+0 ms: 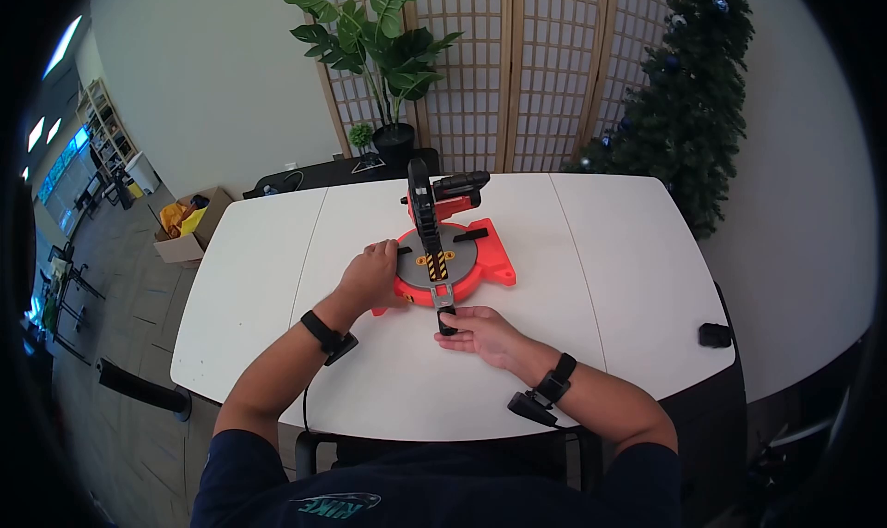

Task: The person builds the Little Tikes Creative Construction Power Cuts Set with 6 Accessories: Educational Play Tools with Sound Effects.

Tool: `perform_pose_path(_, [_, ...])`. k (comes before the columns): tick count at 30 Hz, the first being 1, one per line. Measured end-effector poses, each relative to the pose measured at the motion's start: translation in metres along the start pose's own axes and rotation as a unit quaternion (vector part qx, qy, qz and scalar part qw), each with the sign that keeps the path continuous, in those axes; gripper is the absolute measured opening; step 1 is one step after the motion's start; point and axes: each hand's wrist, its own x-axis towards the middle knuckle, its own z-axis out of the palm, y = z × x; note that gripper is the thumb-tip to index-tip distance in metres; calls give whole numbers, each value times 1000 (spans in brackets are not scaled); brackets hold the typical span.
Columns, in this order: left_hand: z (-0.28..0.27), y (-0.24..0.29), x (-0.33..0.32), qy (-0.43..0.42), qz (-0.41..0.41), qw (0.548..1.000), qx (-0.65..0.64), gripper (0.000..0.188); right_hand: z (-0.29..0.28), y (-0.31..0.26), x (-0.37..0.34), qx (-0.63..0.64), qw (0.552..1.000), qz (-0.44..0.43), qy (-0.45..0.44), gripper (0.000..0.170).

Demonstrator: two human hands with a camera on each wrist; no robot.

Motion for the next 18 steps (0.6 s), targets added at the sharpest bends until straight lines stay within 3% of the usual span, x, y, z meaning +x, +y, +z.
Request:
perform_pose_path(7, [-5,1,0,-3,2,1000,0,97,-10,-1,1,20,999,8,-50,34])
perform_pose_path(13, [0,0,0,6,3,1000,0,98,0,6,2,-7,1000,-17,5,34])
perform_pose_path(18, [-3,1,0,-3,3,1000,3,98,-5,0,1,27,999,-8,-17,33])
